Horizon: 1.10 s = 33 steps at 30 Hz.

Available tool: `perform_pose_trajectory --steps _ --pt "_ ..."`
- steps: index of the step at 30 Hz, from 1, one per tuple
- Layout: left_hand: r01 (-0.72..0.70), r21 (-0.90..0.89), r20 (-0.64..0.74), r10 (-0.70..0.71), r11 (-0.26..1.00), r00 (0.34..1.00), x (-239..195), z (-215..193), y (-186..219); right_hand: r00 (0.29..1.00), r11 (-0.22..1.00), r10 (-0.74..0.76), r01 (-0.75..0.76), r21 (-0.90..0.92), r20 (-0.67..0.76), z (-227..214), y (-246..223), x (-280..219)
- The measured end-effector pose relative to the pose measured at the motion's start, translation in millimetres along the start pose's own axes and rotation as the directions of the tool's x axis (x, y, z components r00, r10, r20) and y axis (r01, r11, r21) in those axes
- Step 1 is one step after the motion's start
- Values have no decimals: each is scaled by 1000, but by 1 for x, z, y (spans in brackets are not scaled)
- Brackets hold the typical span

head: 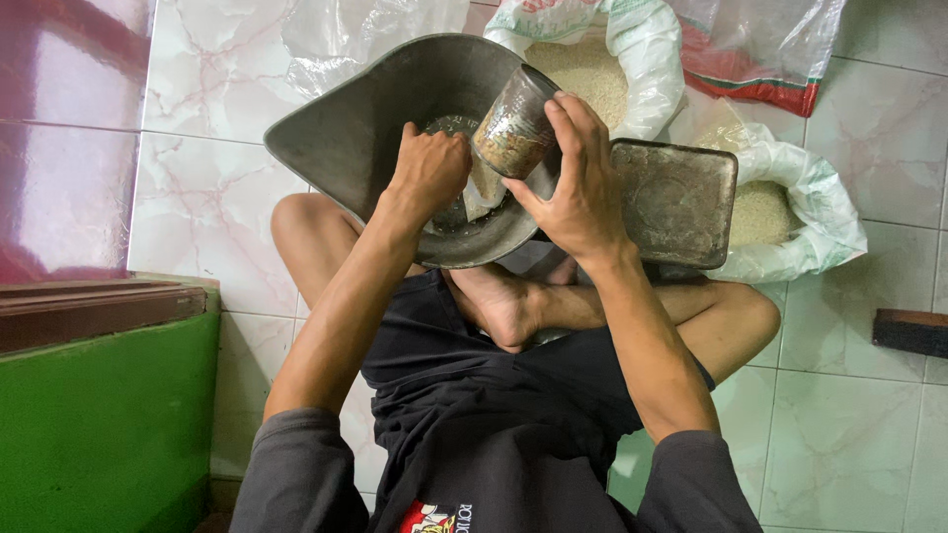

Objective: The person sits on the floor and scoops rice from a large sack into a metal funnel using a metal cup. They repeatedly pour the rice into a small plastic bag held inside the funnel to measure a specific quantity.

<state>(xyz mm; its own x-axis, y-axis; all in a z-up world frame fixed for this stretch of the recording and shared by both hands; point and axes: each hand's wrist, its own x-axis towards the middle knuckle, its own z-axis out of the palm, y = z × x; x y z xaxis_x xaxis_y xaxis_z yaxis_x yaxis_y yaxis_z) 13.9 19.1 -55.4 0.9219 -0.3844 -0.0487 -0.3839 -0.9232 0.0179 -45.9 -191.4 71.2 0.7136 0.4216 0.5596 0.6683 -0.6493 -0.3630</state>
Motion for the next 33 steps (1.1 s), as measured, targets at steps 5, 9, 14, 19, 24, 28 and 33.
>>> perform_pose_trajectory --steps 5,9,14,19,24,28,33 --pt "-5 -38 -33 4 999 999 0 5 -1 998 998 18 -15 53 -52 -6 7 -9" --pt "-25 -68 -108 18 997 994 -1 10 -2 927 933 266 -178 313 -264 -19 27 -43" --pt "-71 -145 -120 54 987 991 -2 -5 1 682 899 437 -342 273 -586 -57 91 -111" --pt "-91 -122 -154 72 988 985 -2 4 0 400 715 560 -676 179 -725 -70 211 -233" --pt "-16 -53 -74 12 998 997 -4 0 -1 553 594 731 -804 -26 -400 -36 285 -311" --pt "5 -53 -54 -8 999 999 -5 3 -3 390 402 794 -912 -78 -465 -47 289 -297" --pt "-1 -103 -15 0 995 1000 -6 -10 0 465 541 744 -840 24 -479 -25 295 -301"
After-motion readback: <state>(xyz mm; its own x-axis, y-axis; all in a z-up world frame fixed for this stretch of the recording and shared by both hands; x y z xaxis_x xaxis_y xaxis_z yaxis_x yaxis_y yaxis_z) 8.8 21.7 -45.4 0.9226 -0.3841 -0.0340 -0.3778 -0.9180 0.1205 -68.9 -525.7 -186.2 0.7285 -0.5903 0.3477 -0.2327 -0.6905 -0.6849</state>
